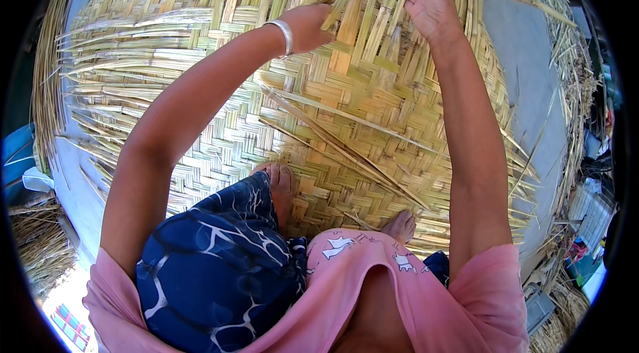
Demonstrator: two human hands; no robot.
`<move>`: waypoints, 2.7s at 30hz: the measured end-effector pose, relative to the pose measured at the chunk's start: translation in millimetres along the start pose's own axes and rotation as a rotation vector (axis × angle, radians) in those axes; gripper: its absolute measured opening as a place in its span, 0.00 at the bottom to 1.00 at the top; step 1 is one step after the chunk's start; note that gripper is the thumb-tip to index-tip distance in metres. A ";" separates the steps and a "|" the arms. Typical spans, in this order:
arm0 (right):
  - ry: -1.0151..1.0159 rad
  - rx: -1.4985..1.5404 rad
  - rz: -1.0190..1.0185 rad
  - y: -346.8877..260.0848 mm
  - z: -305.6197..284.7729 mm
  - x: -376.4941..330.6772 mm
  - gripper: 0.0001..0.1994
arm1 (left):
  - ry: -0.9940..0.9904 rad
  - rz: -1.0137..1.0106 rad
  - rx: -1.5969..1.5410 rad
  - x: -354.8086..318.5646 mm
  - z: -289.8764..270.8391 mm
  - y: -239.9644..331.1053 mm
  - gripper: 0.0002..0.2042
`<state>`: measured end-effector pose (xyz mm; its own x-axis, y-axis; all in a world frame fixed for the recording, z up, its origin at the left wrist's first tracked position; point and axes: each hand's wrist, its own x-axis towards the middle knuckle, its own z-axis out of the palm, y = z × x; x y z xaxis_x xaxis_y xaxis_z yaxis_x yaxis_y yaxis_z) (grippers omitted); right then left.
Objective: The person weaves a large mat using dried palm leaves. They interlace the leaves by hand, adjusting the weave pattern and occasionally repositioning the mat on the floor.
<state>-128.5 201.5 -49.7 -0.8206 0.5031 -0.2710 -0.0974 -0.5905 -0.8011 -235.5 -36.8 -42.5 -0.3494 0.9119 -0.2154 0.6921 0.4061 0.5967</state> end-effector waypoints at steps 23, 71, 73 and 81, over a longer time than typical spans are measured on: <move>0.090 0.061 0.055 2.2 -8.2 -22.3 0.15 | 0.042 -0.141 0.163 13.0 26.2 14.6 0.10; 0.201 0.100 0.134 9.8 -21.9 -40.6 0.25 | -0.085 -0.246 0.141 24.4 11.0 13.7 0.21; 0.207 0.098 0.138 11.2 -24.2 -37.1 0.25 | -0.068 -0.214 0.117 29.6 14.0 4.2 0.21; 0.231 0.100 0.120 16.1 -23.6 -33.8 0.27 | -0.138 -0.264 0.058 37.2 8.4 0.5 0.21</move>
<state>-89.1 189.9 -66.1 -0.6806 0.5493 -0.4848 -0.0716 -0.7084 -0.7022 -242.9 -2.1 -56.7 -0.4358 0.7721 -0.4625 0.6247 0.6294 0.4622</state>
